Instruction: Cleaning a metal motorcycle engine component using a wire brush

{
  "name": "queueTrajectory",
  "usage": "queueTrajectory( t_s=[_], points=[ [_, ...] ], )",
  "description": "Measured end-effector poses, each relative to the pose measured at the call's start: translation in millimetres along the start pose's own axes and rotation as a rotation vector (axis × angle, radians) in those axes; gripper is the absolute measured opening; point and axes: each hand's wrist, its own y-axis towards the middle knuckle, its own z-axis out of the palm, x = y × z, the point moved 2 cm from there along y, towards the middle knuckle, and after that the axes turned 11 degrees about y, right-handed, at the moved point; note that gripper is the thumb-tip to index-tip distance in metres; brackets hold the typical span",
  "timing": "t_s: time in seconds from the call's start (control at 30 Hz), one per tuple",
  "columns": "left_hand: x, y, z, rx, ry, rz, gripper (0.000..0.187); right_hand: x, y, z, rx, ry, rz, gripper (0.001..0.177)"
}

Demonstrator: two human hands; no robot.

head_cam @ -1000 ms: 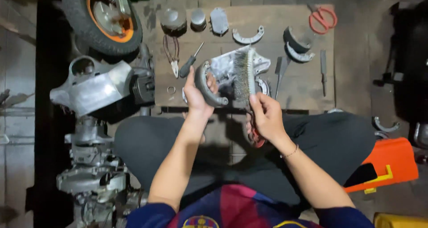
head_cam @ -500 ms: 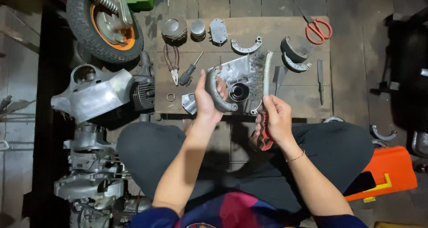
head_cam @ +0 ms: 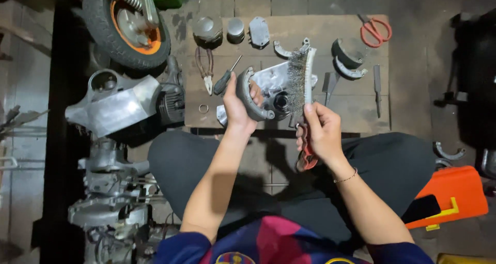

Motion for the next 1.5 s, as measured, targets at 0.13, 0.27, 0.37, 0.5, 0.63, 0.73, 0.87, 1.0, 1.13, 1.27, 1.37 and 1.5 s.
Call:
queueTrajectory(
  t_s=[0.13,0.27,0.37,0.5,0.63,0.73,0.87,1.0,1.13,1.27,1.37,1.5],
  points=[
    [-4.6,0.4,14.6,0.016,-0.050,-0.013,0.071,12.2,-1.0,-1.2,0.010,-0.026,-0.028,0.039],
    [-11.7,0.8,29.9,0.109,-0.079,0.182,0.055,26.1,-5.0,11.9,0.033,0.042,-0.128,0.037],
    [-0.3,7.2,29.8,0.108,-0.077,0.272,0.037,30.2,-7.4,13.9,0.066,-0.024,-0.207,0.039],
    [17.5,5.7,23.7,-0.001,0.013,0.320,0.030,31.2,-16.4,17.4,0.151,-0.386,-0.420,0.040],
    [23.2,-23.2,44.0,-0.140,0.243,0.442,0.050,21.9,-16.8,5.2,0.155,-0.391,-0.453,0.044],
    [29.5,-29.8,50.9,-0.054,0.413,0.562,0.036,22.7,-14.9,1.0,0.119,-0.371,-0.475,0.044],
    [38.5,-27.4,35.7,-0.162,0.420,0.490,0.044,13.8,-15.5,-2.4,0.090,-0.500,-0.530,0.037],
    [-2.7,-21.3,20.2,-0.241,0.434,0.628,0.043,7.4,-24.3,10.1,0.154,-0.536,-0.510,0.037],
    [49.1,-17.4,18.7,-0.185,0.431,0.598,0.030,9.3,-15.7,4.4,0.124,-0.548,-0.544,0.035],
    [29.3,-32.3,33.8,-0.205,0.430,0.544,0.038,4.3,-17.6,9.2,0.115,-0.527,-0.527,0.036],
    [21.8,-27.4,19.2,-0.231,0.414,0.533,0.043,-7.0,-21.0,11.1,0.133,-0.559,-0.532,0.035],
    [30.2,-54.4,53.6,-0.184,0.371,0.391,0.051,11.6,-15.4,9.0,0.098,-0.552,-0.539,0.038]
  ],
)
